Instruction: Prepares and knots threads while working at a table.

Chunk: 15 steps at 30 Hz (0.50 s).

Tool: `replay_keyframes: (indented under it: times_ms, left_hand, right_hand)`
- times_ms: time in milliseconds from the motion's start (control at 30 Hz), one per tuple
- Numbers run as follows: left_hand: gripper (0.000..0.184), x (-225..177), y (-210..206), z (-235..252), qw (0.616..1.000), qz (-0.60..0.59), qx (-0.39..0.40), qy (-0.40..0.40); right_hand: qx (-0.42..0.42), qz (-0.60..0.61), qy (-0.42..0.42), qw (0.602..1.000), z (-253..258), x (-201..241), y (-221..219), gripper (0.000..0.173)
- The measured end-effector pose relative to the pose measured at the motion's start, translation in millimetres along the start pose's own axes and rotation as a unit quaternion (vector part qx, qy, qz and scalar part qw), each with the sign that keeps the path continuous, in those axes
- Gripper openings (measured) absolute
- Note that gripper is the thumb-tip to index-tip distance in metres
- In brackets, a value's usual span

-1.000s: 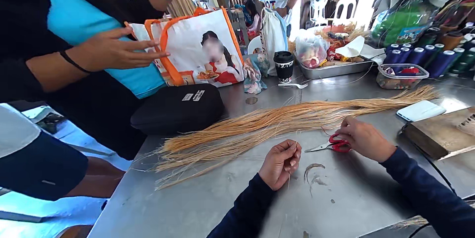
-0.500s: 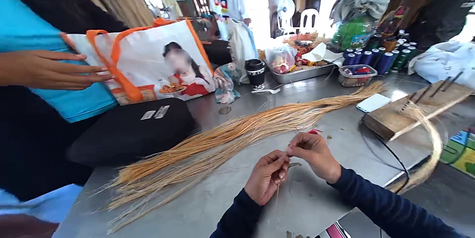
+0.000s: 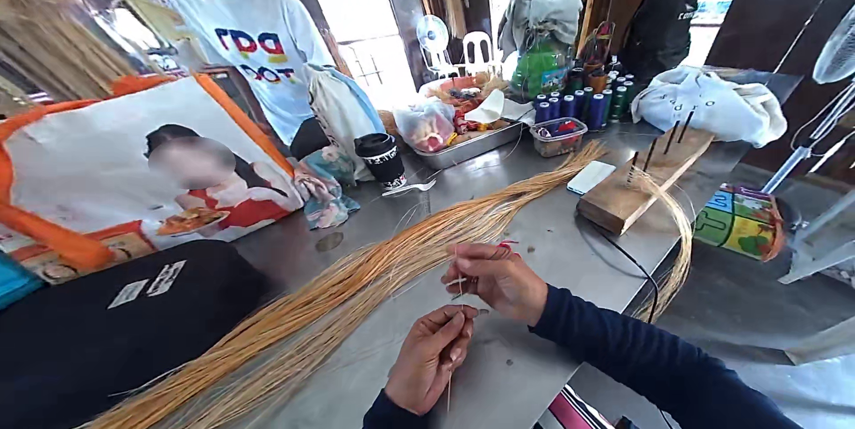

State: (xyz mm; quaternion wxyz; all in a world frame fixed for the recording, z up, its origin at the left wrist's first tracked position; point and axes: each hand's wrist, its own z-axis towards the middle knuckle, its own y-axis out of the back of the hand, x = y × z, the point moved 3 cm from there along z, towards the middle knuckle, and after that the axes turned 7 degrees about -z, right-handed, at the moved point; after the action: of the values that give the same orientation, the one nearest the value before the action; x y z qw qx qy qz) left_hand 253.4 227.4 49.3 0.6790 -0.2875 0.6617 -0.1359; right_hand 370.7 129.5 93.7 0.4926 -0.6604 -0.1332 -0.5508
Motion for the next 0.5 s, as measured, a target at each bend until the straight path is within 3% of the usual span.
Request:
replay_keyframes:
  times_ms: [67,167,300,400,467,500]
  left_hand:
    - [0.021,-1.6,-0.3,-2.0,0.999,0.016,0.028,0.022]
    - [0.016,-3.7,-0.1,-6.6,0.991,0.037,0.102,0.085]
    - [0.026,-0.9,8.0,-6.1,0.952,0.044,0.247,0.175]
    - [0.041,-0.7,11.8,-4.7,0.926,0.034,0.311,0.212]
    - [0.046,-4.9,11.6,-6.4,0.922,0.054,0.315,0.219]
    - [0.047,-6.6,12.0,-6.8,0.921,0.071,0.315,0.219]
  right_hand:
    - [-0.037,-0.007,0.054,0.998,2.3,21.7,7.8,0.026]
    - [-0.047,-0.114,0.161,0.979,-4.6,76.0,37.2,0.030]
    - [-0.151,-0.228,0.245,0.930,-31.5,182.6,115.8,0.028]
    - [-0.347,-0.314,0.233,0.853,-96.8,260.9,217.8,0.027]
    - [-0.435,-0.403,0.160,0.789,-172.2,302.3,286.2,0.034]
    - [-0.477,-0.452,0.094,0.748,-213.0,313.3,296.0,0.033]
